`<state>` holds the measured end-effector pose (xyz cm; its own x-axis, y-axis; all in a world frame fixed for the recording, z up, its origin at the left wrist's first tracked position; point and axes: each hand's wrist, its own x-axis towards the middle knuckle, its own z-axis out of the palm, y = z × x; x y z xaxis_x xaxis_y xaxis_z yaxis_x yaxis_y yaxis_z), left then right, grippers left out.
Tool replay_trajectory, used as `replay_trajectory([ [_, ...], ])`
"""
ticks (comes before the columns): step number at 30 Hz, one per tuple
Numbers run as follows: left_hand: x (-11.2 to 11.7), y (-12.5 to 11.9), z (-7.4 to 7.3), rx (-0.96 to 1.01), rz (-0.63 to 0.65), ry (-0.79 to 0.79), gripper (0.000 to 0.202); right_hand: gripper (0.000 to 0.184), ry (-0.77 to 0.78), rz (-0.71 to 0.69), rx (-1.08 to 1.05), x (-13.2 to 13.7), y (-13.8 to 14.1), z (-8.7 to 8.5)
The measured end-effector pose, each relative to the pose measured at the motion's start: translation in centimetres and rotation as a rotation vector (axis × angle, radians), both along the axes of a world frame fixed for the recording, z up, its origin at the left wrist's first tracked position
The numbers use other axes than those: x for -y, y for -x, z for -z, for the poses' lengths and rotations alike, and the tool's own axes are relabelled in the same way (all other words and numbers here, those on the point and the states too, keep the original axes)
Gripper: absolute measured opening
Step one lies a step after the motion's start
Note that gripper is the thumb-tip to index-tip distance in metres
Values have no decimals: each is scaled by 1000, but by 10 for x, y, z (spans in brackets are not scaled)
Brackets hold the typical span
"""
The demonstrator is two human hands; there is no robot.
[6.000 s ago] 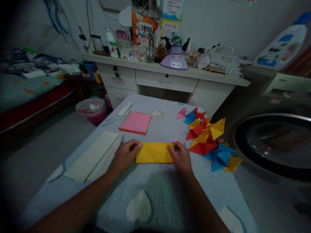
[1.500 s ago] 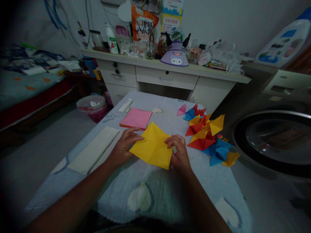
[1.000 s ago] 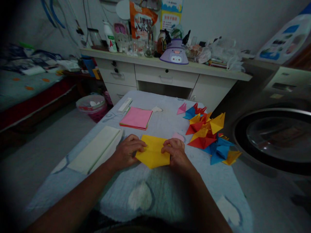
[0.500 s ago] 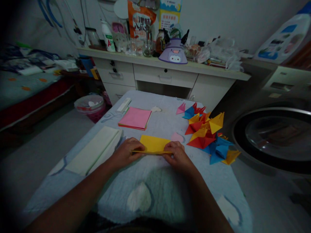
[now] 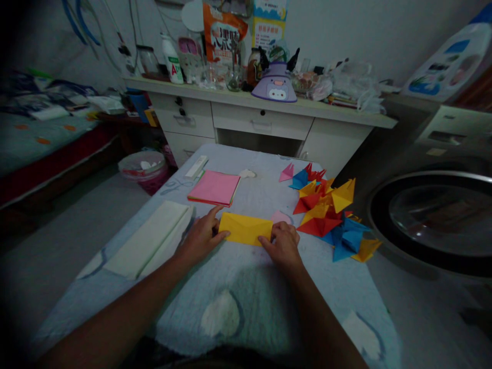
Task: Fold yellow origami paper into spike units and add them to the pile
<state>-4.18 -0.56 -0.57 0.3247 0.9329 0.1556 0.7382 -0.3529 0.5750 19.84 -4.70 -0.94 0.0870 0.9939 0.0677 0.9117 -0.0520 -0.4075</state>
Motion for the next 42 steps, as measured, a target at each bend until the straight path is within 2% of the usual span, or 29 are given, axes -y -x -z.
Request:
replay_trajectory([
  [8, -2, -3, 5, -135, -18, -66, 61, 23, -32, 91, 31, 1, 4, 3],
  [13, -2, -2, 3, -61, 7, -63, 62, 69, -119, 57, -26, 0, 0, 9],
  [15, -1, -1, 1, 11, 23, -49, 67, 76, -136, 12, -40, 0, -2, 11],
  [18, -2, 1, -2, 100, 33, -17, 60, 66, -174, -19, -51, -1, -4, 13],
  [22, -2, 4, -5, 99, 87, 19, 21, 51, -187, -2, -41, -5, -4, 13],
  [24, -1, 5, -5, 115, 127, 18, 11, 47, -169, 7, -25, -6, -4, 12],
  [28, 1, 6, -3, 187, 167, 16, 11, 46, -127, 11, -27, -6, -3, 10],
  [35, 1, 9, 1, 213, 224, 26, 14, 40, -125, -30, -164, -4, -3, 7],
  [37, 2, 9, 0, 226, 219, 31, 14, 45, -149, -41, -225, -3, -3, 6],
  [42, 6, 7, -7, 294, 153, -28, 15, 80, -195, -92, -522, -4, -4, 6],
])
